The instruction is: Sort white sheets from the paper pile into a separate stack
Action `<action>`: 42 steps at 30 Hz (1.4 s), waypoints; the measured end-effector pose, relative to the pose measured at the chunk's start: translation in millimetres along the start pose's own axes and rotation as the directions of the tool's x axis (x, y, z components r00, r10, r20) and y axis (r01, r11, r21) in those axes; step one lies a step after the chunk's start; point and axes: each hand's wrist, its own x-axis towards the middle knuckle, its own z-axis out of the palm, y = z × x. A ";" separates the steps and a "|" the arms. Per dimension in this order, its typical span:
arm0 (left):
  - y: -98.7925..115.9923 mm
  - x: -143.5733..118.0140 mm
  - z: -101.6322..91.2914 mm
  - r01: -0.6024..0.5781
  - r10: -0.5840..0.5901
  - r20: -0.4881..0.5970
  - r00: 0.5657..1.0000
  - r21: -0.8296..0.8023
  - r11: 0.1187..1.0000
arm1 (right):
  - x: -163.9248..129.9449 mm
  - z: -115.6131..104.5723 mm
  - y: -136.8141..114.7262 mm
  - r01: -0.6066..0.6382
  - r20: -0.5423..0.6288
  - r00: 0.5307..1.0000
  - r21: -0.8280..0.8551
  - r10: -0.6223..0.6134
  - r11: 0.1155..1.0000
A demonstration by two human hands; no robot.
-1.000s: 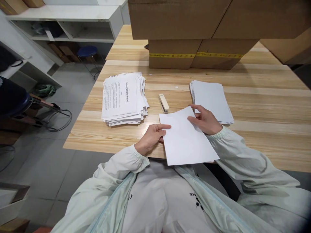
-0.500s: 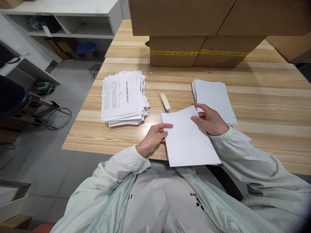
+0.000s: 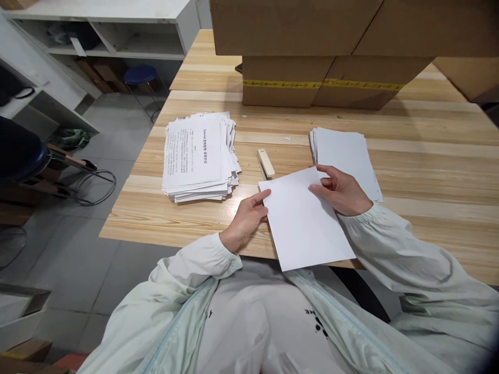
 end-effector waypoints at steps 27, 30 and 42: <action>17.6 24.5 -0.4 0.013 -0.015 -0.043 0.999 -0.052 0.999 | 93.4 54.4 -71.7 0.507 0.202 0.839 -0.629 -0.506 0.589; 16.4 25.8 -1.1 -0.011 0.008 -0.073 0.997 -0.036 0.999 | 116.4 86.5 -63.4 0.520 0.241 0.841 -0.607 -0.484 0.602; 10.6 35.0 -7.1 -0.096 0.099 -0.075 0.992 0.043 0.994 | 125.9 113.1 -29.3 0.480 0.197 0.861 -0.619 -0.469 0.621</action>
